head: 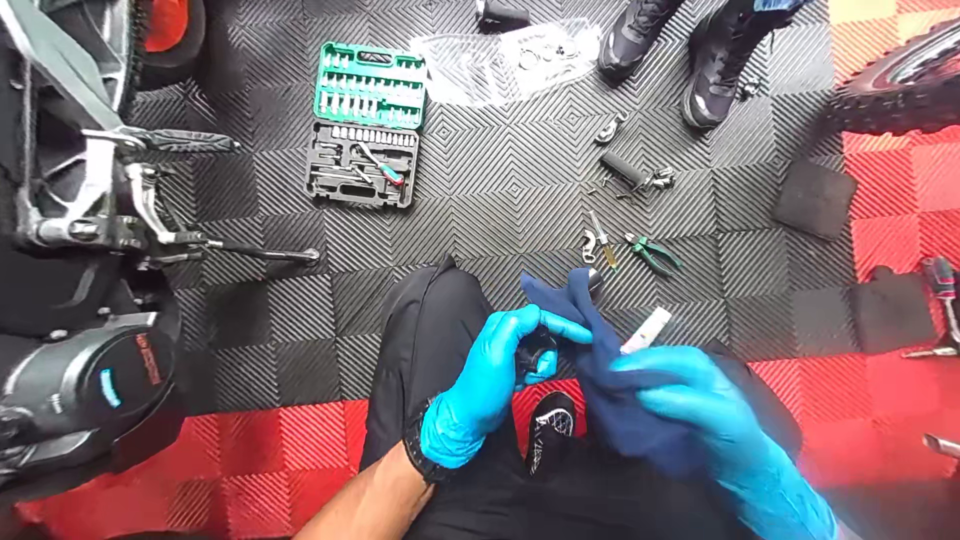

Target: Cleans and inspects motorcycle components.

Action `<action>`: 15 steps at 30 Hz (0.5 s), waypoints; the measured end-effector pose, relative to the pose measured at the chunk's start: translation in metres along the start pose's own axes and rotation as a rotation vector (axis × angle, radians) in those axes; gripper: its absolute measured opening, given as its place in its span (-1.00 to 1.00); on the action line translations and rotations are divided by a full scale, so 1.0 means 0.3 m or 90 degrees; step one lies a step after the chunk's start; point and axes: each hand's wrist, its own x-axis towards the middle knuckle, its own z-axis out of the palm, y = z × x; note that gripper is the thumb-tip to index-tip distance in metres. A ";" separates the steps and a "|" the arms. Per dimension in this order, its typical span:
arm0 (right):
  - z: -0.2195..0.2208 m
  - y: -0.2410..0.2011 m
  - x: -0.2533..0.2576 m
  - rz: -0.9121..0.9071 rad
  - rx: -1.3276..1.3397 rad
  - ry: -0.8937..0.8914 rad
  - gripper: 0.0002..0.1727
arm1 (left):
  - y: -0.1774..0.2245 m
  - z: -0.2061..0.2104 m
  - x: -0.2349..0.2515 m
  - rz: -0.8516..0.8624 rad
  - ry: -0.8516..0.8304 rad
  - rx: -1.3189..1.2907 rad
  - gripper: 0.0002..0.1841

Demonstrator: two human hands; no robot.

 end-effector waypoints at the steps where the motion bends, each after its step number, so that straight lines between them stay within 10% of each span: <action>1: -0.011 -0.005 -0.028 -0.021 0.022 0.058 -0.71 | -0.001 -0.006 -0.005 -0.026 -0.031 -0.063 -0.34; 15: 0.136 -0.088 -0.144 -0.062 -0.224 0.075 -0.64 | -0.030 -0.010 -0.001 -0.017 -0.254 -0.128 -0.38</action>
